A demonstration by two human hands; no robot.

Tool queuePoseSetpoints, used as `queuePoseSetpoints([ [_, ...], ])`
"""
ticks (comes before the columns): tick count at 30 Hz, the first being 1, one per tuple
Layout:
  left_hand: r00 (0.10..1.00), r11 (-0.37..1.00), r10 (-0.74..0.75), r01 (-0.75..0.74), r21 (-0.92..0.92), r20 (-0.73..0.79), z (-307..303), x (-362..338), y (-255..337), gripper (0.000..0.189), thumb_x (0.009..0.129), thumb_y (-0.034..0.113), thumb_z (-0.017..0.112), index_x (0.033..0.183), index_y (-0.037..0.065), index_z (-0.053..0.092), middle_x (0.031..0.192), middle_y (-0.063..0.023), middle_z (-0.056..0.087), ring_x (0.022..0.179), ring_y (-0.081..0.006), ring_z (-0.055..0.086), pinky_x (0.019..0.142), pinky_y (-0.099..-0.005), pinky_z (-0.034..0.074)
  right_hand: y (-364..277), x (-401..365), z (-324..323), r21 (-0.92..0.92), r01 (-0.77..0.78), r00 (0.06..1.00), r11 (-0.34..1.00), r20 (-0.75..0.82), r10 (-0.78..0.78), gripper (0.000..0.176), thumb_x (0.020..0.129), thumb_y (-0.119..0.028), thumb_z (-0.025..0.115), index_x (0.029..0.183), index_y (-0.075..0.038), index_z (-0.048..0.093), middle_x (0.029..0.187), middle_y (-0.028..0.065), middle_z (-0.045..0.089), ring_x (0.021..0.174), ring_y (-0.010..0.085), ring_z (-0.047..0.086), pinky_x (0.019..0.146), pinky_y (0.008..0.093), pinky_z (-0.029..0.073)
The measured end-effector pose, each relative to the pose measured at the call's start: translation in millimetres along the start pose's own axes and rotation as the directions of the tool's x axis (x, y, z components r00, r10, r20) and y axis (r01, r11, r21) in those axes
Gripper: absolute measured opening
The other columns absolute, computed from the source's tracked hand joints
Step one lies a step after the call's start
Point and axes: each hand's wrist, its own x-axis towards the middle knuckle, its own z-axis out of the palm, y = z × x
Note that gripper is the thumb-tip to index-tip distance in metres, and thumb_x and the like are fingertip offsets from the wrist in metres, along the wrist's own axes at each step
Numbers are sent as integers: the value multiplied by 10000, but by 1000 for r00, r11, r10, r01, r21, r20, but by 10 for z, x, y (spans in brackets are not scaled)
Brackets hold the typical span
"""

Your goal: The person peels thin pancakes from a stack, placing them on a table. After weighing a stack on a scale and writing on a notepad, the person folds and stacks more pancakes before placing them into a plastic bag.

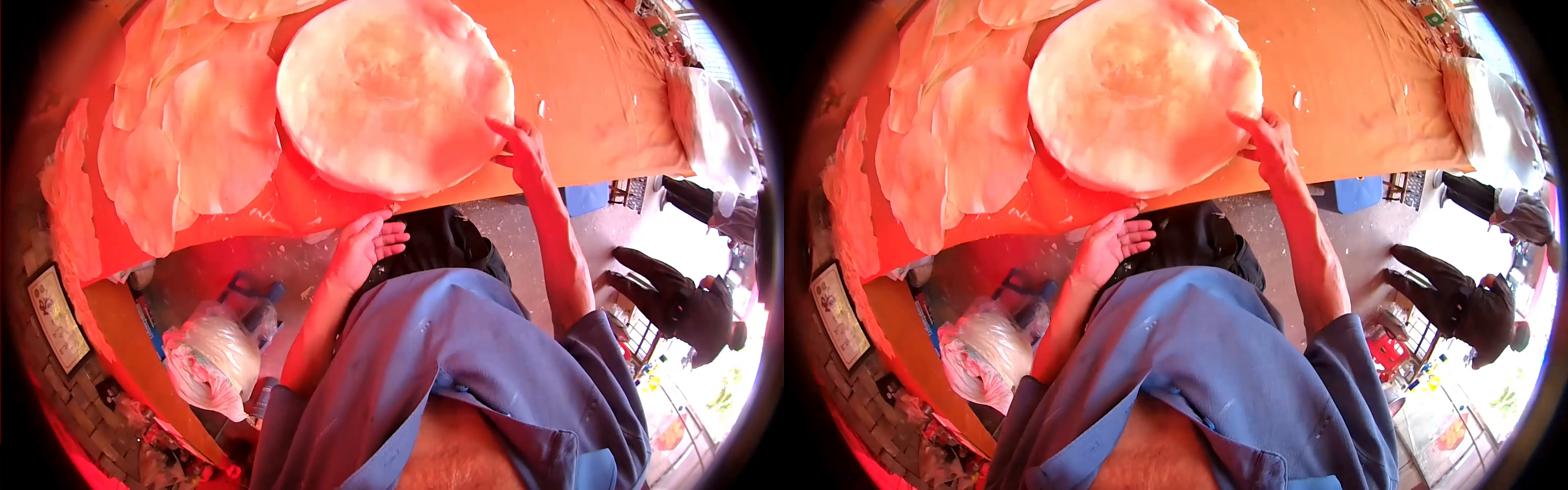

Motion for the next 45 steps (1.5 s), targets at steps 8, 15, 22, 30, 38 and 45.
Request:
queuePoseSetpoints([
  [8, 991, 994, -23, 37, -99, 133, -142, 81, 42, 506, 976, 363, 475, 1307, -19, 452, 1176, -216, 592, 1071, -315, 602, 923, -406, 501, 87, 290, -46, 461, -250, 964, 851, 199, 175, 419, 788, -323, 713, 1073, -36, 606, 924, 81, 667, 741, 197, 640, 694, 332, 515],
  [15, 980, 985, -41, 72, -156, 192, -57, 138, -11, 567, 971, 434, 465, 1299, -28, 474, 1191, -213, 587, 1093, -321, 591, 951, -416, 484, -28, 75, 183, -14, -21, 1000, 1000, 16, 21, 298, 722, -238, 743, 884, -2, 660, 863, 102, 670, 702, 209, 638, 613, 298, 508],
  [22, 957, 892, 38, 97, -441, 287, 59, 272, -71, 775, 935, 585, 423, 1333, -77, 370, 1315, -247, 494, 1193, -401, 519, 1001, -488, 437, -446, -2, 289, 82, 275, 949, 958, 136, -284, 226, 751, -68, 711, 932, 50, 646, 855, 111, 681, 701, 195, 670, 580, 298, 527],
  [30, 790, 566, 612, -411, -715, 30, 580, 490, 387, 772, 890, 485, 578, 1446, 40, 283, 1470, -133, 354, 1348, -309, 348, 1079, -489, 342, -604, -326, -384, 166, 218, 963, 962, 121, -239, 288, 787, -71, 689, 1029, 70, 621, 925, 118, 679, 751, 193, 661, 636, 302, 538],
  [38, 805, 791, 594, -584, -183, 0, 973, 520, 517, 584, 882, 240, 656, 1342, -32, 421, 1324, -108, 503, 1232, -233, 467, 1043, -379, 374, -186, 17, -890, -698, 368, 865, 614, 15, -501, 606, 744, -370, 794, 1157, 20, 584, 1004, 136, 648, 904, 215, 625, 762, 361, 518],
  [45, 762, 761, 647, -647, -40, -31, 1306, 497, 663, 361, 859, 125, 684, 1162, -6, 538, 1079, -45, 593, 1000, -133, 553, 888, -292, 445, -707, -596, 133, -367, 811, 570, 455, 670, -476, 507, 744, -197, 779, 1186, -12, 612, 1068, 94, 673, 960, 220, 638, 846, 349, 506],
])
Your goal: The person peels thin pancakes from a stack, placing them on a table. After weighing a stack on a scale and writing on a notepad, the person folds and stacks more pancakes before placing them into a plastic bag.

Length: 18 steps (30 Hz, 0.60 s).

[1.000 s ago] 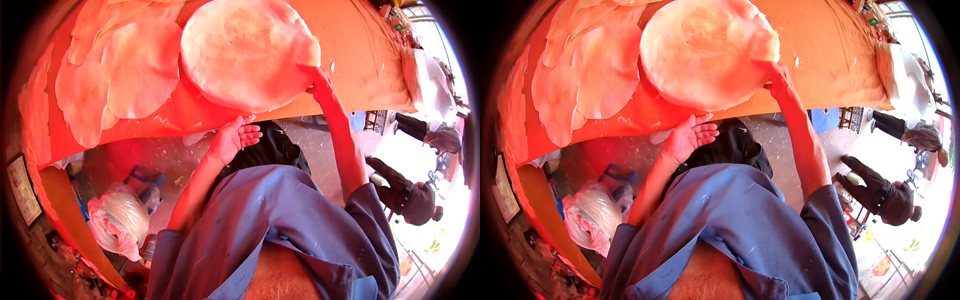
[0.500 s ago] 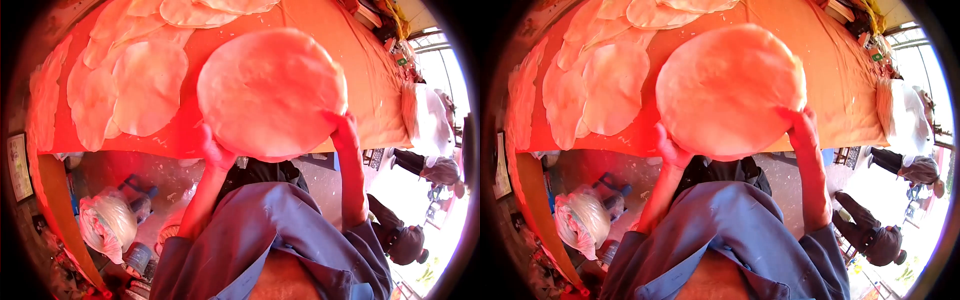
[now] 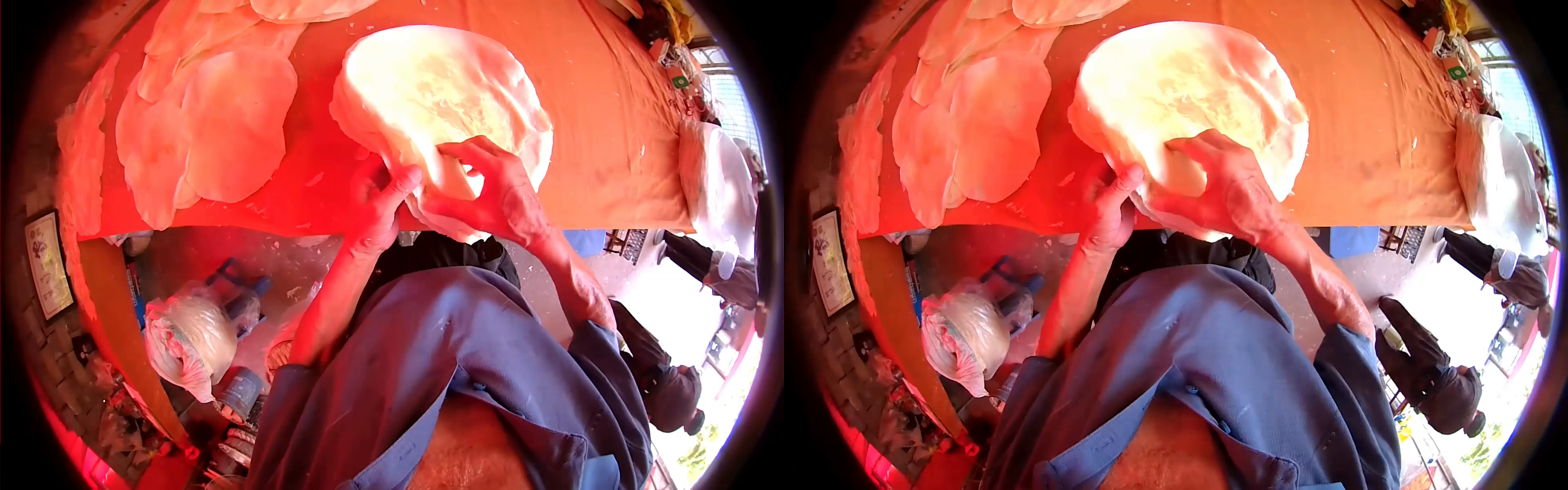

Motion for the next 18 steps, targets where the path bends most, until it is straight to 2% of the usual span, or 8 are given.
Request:
queuePoseSetpoints([
  [3, 999, 1000, -1, 2, 29, -40, -11, -25, 18, 305, 855, 106, 679, 1116, 7, 557, 1022, -34, 601, 935, -118, 566, 831, -273, 458, 156, 58, -40, 316, -164, 986, 935, 73, 149, 360, 782, -186, 716, 1086, 0, 662, 908, 90, 699, 863, 179, 655, 765, 302, 512],
  [7, 990, 998, -15, 24, 59, -139, -15, -35, 10, 238, 850, 98, 681, 1049, 26, 573, 924, -12, 596, 828, -94, 564, 735, -251, 456, 250, 166, -18, 288, -265, 962, 920, 139, 233, 233, 832, -179, 668, 983, -3, 692, 818, 78, 696, 760, 157, 646, 680, 299, 503],
  [8, 992, 992, -21, 36, 119, -122, -55, -34, -12, 414, 851, 103, 656, 1227, -12, 523, 1126, -65, 601, 1035, -162, 573, 910, -308, 449, 289, 187, 44, 284, -266, 963, 921, 131, 237, 206, 840, -171, 658, 949, 0, 696, 793, 80, 693, 725, 161, 646, 651, 304, 500],
  [11, 951, 988, -76, 112, 104, -300, -274, -43, -215, 394, 830, 64, 651, 1204, 0, 544, 1107, -77, 615, 996, -180, 600, 890, -322, 473, 455, 180, 223, -29, -189, 982, 982, -13, 188, 128, 837, -133, 627, 802, -16, 668, 694, 121, 652, 588, 211, 591, 554, 335, 458],
  [12, 929, 990, -107, 134, 53, -355, -425, -43, -345, 390, 818, 41, 646, 1195, 5, 554, 1096, -85, 621, 974, -195, 614, 882, -333, 487, 558, 246, 275, -530, 180, 984, 828, 82, -161, 121, 813, -91, 609, 704, -40, 608, 650, 166, 588, 539, 279, 559, 518, 379, 434],
  [13, 902, 989, -138, 151, 0, -409, -580, -36, -479, 388, 806, 17, 641, 1186, 10, 564, 1084, -93, 628, 951, -210, 627, 874, -343, 502, 557, 224, 287, -245, 160, 985, 956, -18, -169, 122, 795, -80, 620, 680, -53, 589, 642, 172, 583, 548, 292, 579, 527, 391, 452],
  [15, 881, 943, -311, 240, -231, -355, -1018, -42, -692, 395, 822, 37, 622, 1210, 9, 555, 1140, -118, 626, 1029, -260, 618, 942, -418, 495, 190, 333, -97, -344, 4, 997, 939, 79, 25, 92, 821, -105, 633, 758, -38, 636, 690, 116, 648, 604, 244, 641, 561, 369, 499],
  [18, 886, 942, -323, 267, -203, -334, -1067, -109, -322, 467, 829, 70, 627, 1267, -31, 503, 1200, -138, 599, 1095, -268, 590, 951, -395, 486, 777, 461, -921, 490, -201, 918, 849, -209, 338, 204, 877, -183, 622, 960, -5, 678, 823, 52, 678, 683, 145, 629, 634, 282, 520],
])
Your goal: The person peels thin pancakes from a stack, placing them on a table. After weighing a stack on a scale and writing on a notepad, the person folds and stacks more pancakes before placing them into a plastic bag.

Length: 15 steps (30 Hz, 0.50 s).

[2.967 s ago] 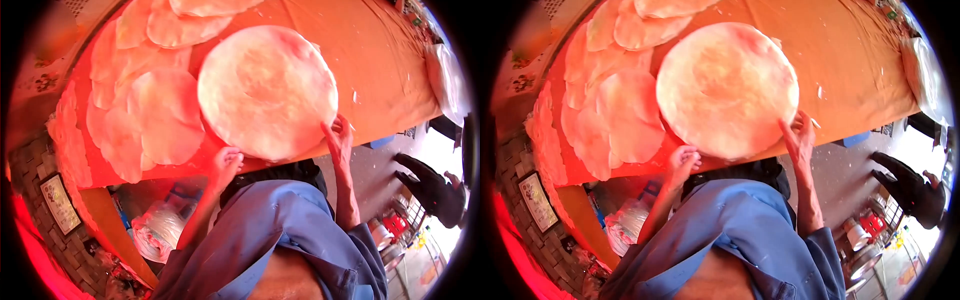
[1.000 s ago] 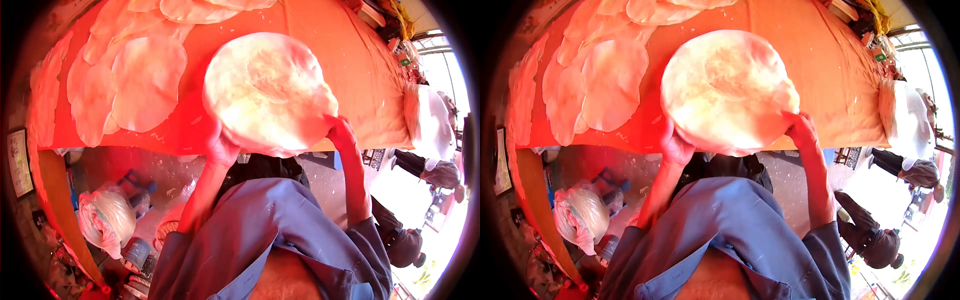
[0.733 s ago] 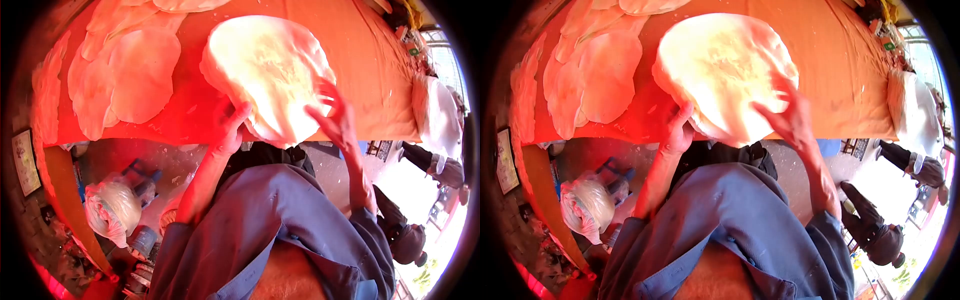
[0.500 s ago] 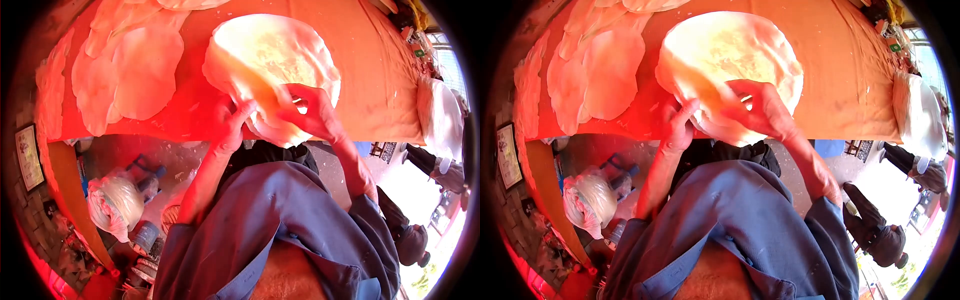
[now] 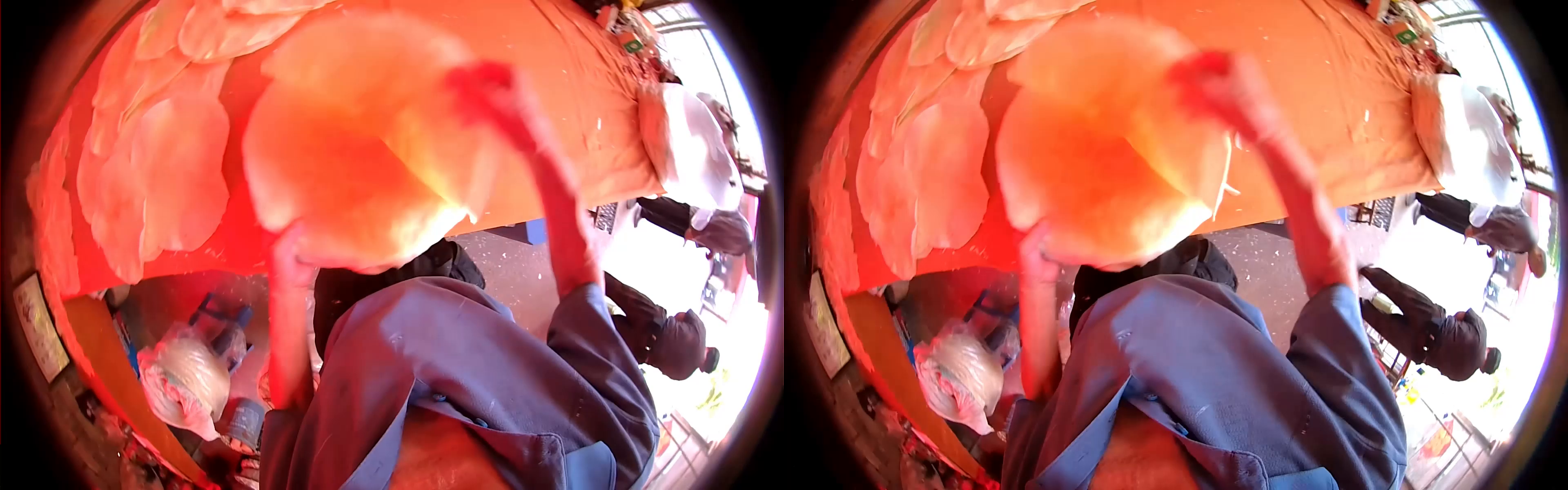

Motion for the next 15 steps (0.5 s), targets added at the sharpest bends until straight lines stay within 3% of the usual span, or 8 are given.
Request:
queuePoseSetpoints([
  [2, 999, 995, 46, -43, 94, -26, 25, -88, 277, 518, 854, 152, 619, 1309, -38, 462, 1250, -170, 572, 1132, -285, 573, 987, -413, 463, -106, 206, -904, -227, 173, 972, 959, -118, -203, 290, 890, -234, 628, 1056, 0, 678, 843, 14, 664, 748, 99, 601, 690, 232, 504],
  [4, 998, 997, 58, -57, 44, -27, -261, -22, 474, 509, 889, 180, 577, 1330, -31, 440, 1288, -159, 548, 1181, -290, 537, 1032, -423, 419, 113, 398, -1838, -250, 134, 948, 959, -249, -197, 232, 883, -245, 638, 978, -39, 684, 769, -49, 596, 674, 44, 526, 611, 193, 427],
  [6, 998, 998, 66, -66, -3, 7, -463, 5, 429, 519, 896, 173, 569, 1360, 1, 415, 1330, -140, 517, 1223, -286, 500, 1058, -432, 384, 213, 317, -2552, -296, -72, 917, 953, -396, -54, 175, 877, -253, 647, 821, -90, 677, 677, -106, 514, 598, 6, 436, 532, 168, 337],
  [9, 993, 994, 104, -106, 20, 57, -531, -99, 315, 568, 881, 139, 590, 1399, 47, 376, 1372, -108, 478, 1264, -285, 456, 1077, -442, 351, 648, 156, -3246, -756, -387, 734, 528, -599, -320, 455, 797, -485, 668, 897, -41, 671, 780, 108, 676, 752, 236, 652, 679, 357, 498],
  [12, 988, 991, 91, -101, 82, 124, -562, -187, 247, 696, 828, 75, 650, 1438, 68, 315, 1402, -90, 437, 1291, -297, 420, 1076, -452, 344, 527, -103, -2571, -757, -637, 635, 143, -621, -460, 674, 721, -634, 670, 1121, -92, 639, 969, 168, 688, 948, 359, 644, 829, 449, 502],
  [13, 982, 986, 102, -120, 114, 158, -527, -205, 252, 686, 833, 92, 649, 1435, 72, 322, 1403, -95, 435, 1289, -296, 419, 1069, -457, 351, 548, -139, -2190, -879, -444, 639, 173, -446, -627, 680, 719, -588, 709, 1163, -80, 621, 963, 182, 685, 907, 336, 658, 792, 423, 520],
  [14, 975, 979, 111, -141, 148, 190, -442, -251, 271, 676, 838, 108, 648, 1432, 76, 328, 1404, -99, 433, 1287, -295, 419, 1061, -461, 359, 790, -47, -1918, -831, -106, 738, 547, -434, -517, 530, 791, -387, 733, 1189, -62, 601, 989, 165, 686, 865, 271, 671, 728, 362, 536],
  [15, 969, 969, 120, -162, 185, 218, -336, -322, 300, 666, 843, 125, 647, 1429, 81, 334, 1404, -104, 431, 1285, -294, 418, 1054, -465, 367, 504, -240, -1171, -393, 86, 947, 915, -254, -198, 405, 843, -169, 699, 1211, -44, 583, 1012, 124, 686, 841, 192, 667, 689, 299, 535],
])
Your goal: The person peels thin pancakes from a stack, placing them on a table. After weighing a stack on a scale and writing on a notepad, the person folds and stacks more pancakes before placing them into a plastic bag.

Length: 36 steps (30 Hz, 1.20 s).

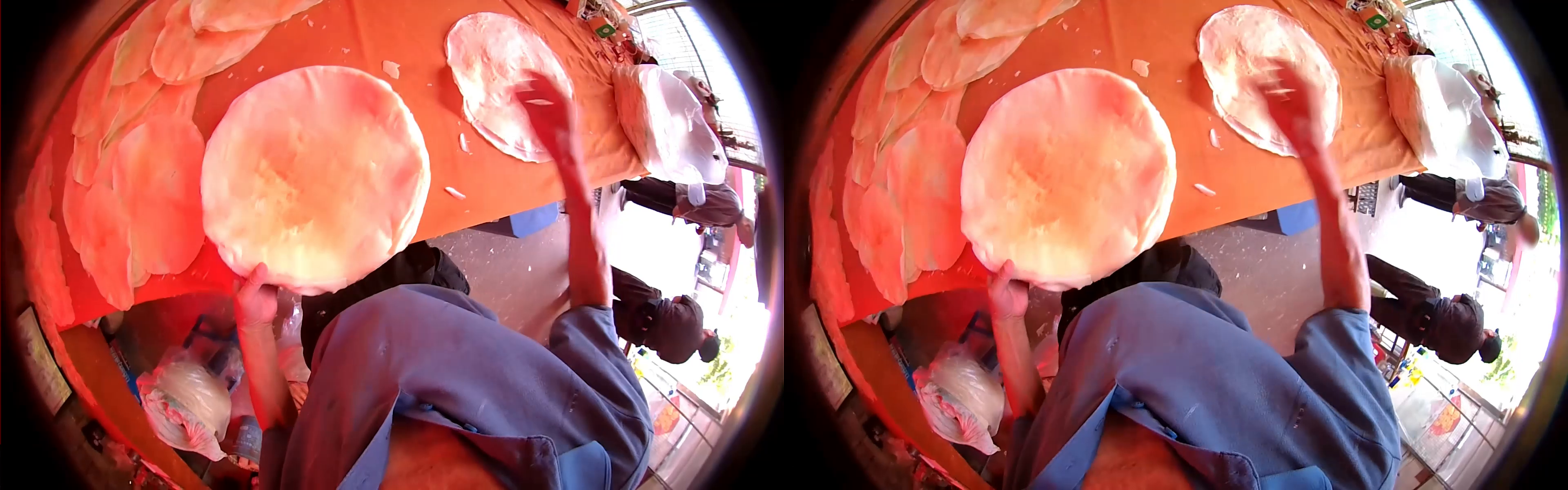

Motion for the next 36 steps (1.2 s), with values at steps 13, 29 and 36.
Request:
queuePoseSetpoints([
  [13, 988, 985, 140, -146, 93, 59, 923, 29, 276, 388, 803, -10, 643, 1171, -20, 521, 1027, -87, 620, 874, -152, 631, 746, -280, 529, -1352, -991, 1836, 102, 21, 814, 995, 576, -76, 285, 807, -161, 677, 1038, 5, 666, 789, 168, 684, 719, 276, 681, 655, 349, 528],
  [29, 949, 962, -198, 140, -234, -246, -104, 101, -411, 485, 814, 60, 602, 1284, 15, 492, 1236, -106, 572, 1148, -277, 544, 989, -419, 438, -1168, 840, 69, 563, -226, 943, 795, 331, 34, 290, 844, -191, 666, 1057, 2, 633, 936, 100, 673, 840, 173, 656, 734, 280, 519],
  [36, 946, 966, -210, 162, -203, -246, -141, 102, -418, 468, 836, 96, 593, 1285, 9, 494, 1261, -109, 559, 1167, -285, 531, 997, -438, 435, -1742, 1408, -329, 631, 305, 936, 713, -59, -348, 275, 837, -189, 610, 1074, -49, 621, 979, 93, 681, 908, 206, 656, 819, 314, 526],
])
